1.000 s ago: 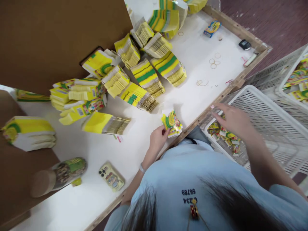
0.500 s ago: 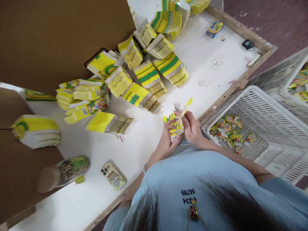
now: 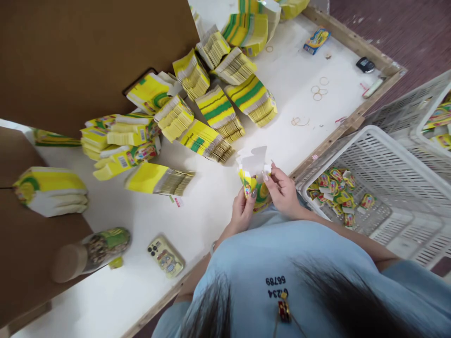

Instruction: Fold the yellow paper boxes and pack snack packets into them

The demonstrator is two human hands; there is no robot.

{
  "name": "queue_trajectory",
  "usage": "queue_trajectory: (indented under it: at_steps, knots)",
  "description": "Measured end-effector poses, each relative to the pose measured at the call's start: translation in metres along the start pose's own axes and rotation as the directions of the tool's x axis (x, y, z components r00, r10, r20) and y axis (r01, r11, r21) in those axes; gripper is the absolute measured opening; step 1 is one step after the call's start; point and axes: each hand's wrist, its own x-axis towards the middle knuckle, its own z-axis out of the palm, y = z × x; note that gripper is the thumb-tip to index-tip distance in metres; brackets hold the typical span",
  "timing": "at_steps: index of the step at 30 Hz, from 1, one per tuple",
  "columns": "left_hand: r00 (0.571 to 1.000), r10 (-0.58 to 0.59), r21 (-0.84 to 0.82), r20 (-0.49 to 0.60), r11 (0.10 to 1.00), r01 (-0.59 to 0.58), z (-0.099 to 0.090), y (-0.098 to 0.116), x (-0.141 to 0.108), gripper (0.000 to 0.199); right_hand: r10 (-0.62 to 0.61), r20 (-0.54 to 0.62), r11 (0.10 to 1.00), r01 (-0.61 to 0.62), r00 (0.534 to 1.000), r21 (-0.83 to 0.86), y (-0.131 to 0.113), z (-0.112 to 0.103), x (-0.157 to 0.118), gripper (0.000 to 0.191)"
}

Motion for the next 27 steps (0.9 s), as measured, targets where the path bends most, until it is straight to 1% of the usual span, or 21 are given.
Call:
queue_trajectory:
  at_steps: [2, 4, 6, 7, 8, 9, 11, 13, 14, 15, 16, 17, 18, 20, 21, 22, 24, 25, 26, 27]
  knots:
    - [1.000, -0.016, -0.024, -0.006, 1.000, 0.016, 0.002, 0.001, -0.001, 0.066, 0.035, -0.044, 0.997, -0.032, 0.998, 0.074, 0.003, 0.003, -0.004, 0.034]
    - [1.000, -0.007, -0.073, -0.016, 0.997, 0.006, 0.005, 0.003, -0.004, 0.070, 0.045, -0.111, 0.992, -0.031, 0.993, 0.125, 0.006, 0.004, -0.007, 0.036]
    - [1.000, 0.006, -0.122, -0.013, 0.992, -0.008, 0.006, 0.008, -0.007, 0.079, -0.005, -0.174, 0.994, 0.024, 0.985, 0.106, 0.008, 0.002, -0.010, 0.038]
    - [1.000, 0.010, -0.135, 0.001, 0.991, -0.010, 0.005, 0.010, -0.009, 0.081, -0.043, -0.174, 0.995, 0.057, 0.984, 0.077, 0.008, -0.001, -0.010, 0.036]
    - [1.000, 0.008, -0.139, 0.023, 0.990, -0.005, 0.004, 0.013, -0.010, 0.080, -0.072, -0.149, 0.995, 0.080, 0.986, 0.051, 0.009, -0.005, -0.010, 0.035]
    - [0.998, 0.002, -0.137, 0.057, 0.991, 0.006, 0.002, 0.016, -0.011, 0.077, -0.082, -0.099, 0.996, 0.086, 0.992, 0.037, 0.009, -0.009, -0.009, 0.034]
    - [0.991, -0.011, -0.127, 0.131, 0.992, 0.028, -0.004, 0.020, -0.012, 0.065, -0.045, 0.045, 0.998, 0.043, 0.998, 0.037, 0.009, -0.017, -0.007, 0.035]
    - [0.984, 0.004, -0.097, 0.180, 0.995, 0.014, -0.010, 0.021, -0.010, 0.049, 0.003, 0.176, 0.999, -0.010, 0.984, 0.035, 0.010, -0.021, -0.007, 0.039]
    - [0.982, 0.026, -0.069, 0.185, 0.998, -0.014, -0.012, 0.020, -0.008, 0.040, 0.007, 0.217, 0.999, -0.015, 0.976, 0.035, 0.010, -0.022, -0.007, 0.042]
    - [0.983, 0.056, -0.037, 0.175, 0.998, -0.051, -0.013, 0.020, -0.006, 0.032, 0.003, 0.229, 0.999, -0.012, 0.974, 0.039, 0.011, -0.022, -0.008, 0.044]
    - [0.984, 0.086, -0.011, 0.154, 0.996, -0.086, -0.013, 0.019, -0.005, 0.029, -0.003, 0.216, 0.999, -0.008, 0.976, 0.049, 0.012, -0.020, -0.009, 0.044]
    - [0.986, 0.108, 0.003, 0.126, 0.994, -0.109, -0.013, 0.018, -0.003, 0.029, -0.003, 0.192, 0.998, -0.010, 0.981, 0.067, 0.014, -0.019, -0.010, 0.041]
    - [0.988, 0.117, 0.004, 0.099, 0.993, -0.118, -0.011, 0.018, -0.002, 0.035, 0.001, 0.166, 0.996, -0.017, 0.986, 0.090, 0.015, -0.018, -0.011, 0.039]
    - [0.994, 0.097, -0.002, 0.048, 0.995, -0.097, -0.009, 0.020, -0.001, 0.056, 0.000, 0.152, 0.993, -0.017, 0.988, 0.114, 0.018, -0.020, -0.011, 0.039]
    - [0.996, 0.087, 0.010, 0.037, 0.996, -0.087, -0.008, 0.021, -0.001, 0.063, -0.029, 0.182, 0.994, 0.009, 0.983, 0.110, 0.020, -0.023, -0.010, 0.039]
    - [0.996, 0.083, 0.033, 0.039, 0.996, -0.085, -0.009, 0.023, -0.001, 0.064, -0.079, 0.234, 0.993, 0.056, 0.969, 0.104, 0.021, -0.026, -0.009, 0.038]
    - [0.993, 0.098, 0.083, 0.062, 0.991, -0.103, -0.010, 0.027, -0.001, 0.061, -0.186, 0.345, 0.981, 0.158, 0.920, 0.109, 0.020, -0.035, -0.004, 0.039]
    - [0.992, 0.102, 0.102, 0.069, 0.989, -0.109, -0.012, 0.029, -0.001, 0.060, -0.212, 0.390, 0.976, 0.179, 0.896, 0.121, 0.019, -0.038, -0.003, 0.041]
    - [0.993, 0.096, 0.116, 0.069, 0.988, -0.104, -0.013, 0.031, -0.001, 0.059, -0.204, 0.422, 0.978, 0.164, 0.883, 0.130, 0.017, -0.041, -0.001, 0.042]
    - [0.995, 0.080, 0.128, 0.059, 0.988, -0.087, -0.014, 0.032, -0.001, 0.058, -0.159, 0.448, 0.985, 0.110, 0.880, 0.133, 0.015, -0.042, -0.001, 0.042]
